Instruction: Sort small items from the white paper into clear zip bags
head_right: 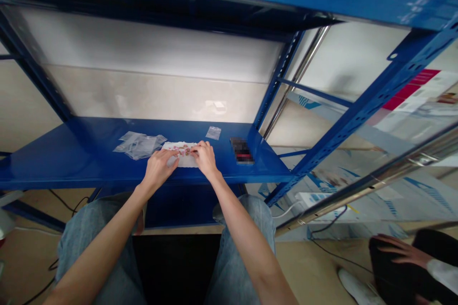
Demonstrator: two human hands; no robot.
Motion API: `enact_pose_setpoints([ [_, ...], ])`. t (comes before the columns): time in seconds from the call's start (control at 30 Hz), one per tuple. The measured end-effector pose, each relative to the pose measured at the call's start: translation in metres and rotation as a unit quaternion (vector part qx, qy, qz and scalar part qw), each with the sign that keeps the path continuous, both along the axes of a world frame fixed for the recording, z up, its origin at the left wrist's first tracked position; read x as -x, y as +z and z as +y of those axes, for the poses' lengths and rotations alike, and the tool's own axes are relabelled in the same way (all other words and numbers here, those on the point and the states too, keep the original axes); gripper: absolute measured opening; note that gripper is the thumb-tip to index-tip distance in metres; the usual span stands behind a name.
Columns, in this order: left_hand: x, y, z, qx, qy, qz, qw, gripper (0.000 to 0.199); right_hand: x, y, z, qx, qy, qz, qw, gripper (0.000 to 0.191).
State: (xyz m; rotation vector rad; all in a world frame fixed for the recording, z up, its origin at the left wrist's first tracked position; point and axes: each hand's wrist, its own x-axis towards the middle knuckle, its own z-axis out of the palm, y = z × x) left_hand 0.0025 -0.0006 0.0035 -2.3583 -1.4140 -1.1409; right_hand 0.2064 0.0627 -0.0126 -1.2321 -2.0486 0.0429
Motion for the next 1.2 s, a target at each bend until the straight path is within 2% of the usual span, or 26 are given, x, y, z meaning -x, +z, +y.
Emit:
enact_pose_setpoints([
  [0.2, -0.002, 0.0, -0.001, 0.012, 0.013, 0.001, 1.0, 0.014, 0.005, 0.003, 0.0, 0.009, 0.001, -0.02, 1.0, 0.008],
  [0.43, 0.003, 0.002, 0.002, 0.006, 0.035, -0.021, 0.999, 0.023, 0.019, 0.009, -0.003, 0.003, 0.009, -0.034, 0.999, 0.007],
  [0.63, 0.007, 0.003, 0.004, 0.033, 0.072, -0.041, 0.996, 0.016, 0.026, 0.01, -0.004, -0.008, 0.04, -0.05, 0.998, 0.003],
  [0.87, 0.005, 0.0, 0.003, 0.051, 0.071, -0.055, 0.995, 0.015, 0.028, 0.007, -0.003, -0.017, 0.037, -0.048, 0.998, 0.006],
  [0.93, 0.006, 0.0, 0.003, 0.056, 0.071, -0.057, 0.994, 0.016, 0.028, 0.009, -0.003, -0.018, 0.036, -0.022, 0.999, 0.008],
  [1.0, 0.006, 0.0, 0.003, 0.061, 0.077, -0.059, 0.993, 0.017, 0.031, 0.013, -0.005, -0.019, 0.046, 0.046, 0.998, 0.008],
  [1.1, 0.004, 0.002, 0.002, 0.073, 0.089, -0.086, 0.99, 0.018, 0.039, 0.024, -0.016, -0.014, 0.1, 0.18, 0.979, 0.004],
  [1.2, -0.001, 0.006, -0.001, 0.078, 0.076, -0.129, 0.986, 0.019, 0.05, 0.032, -0.031, -0.001, 0.158, 0.224, 0.962, 0.004],
])
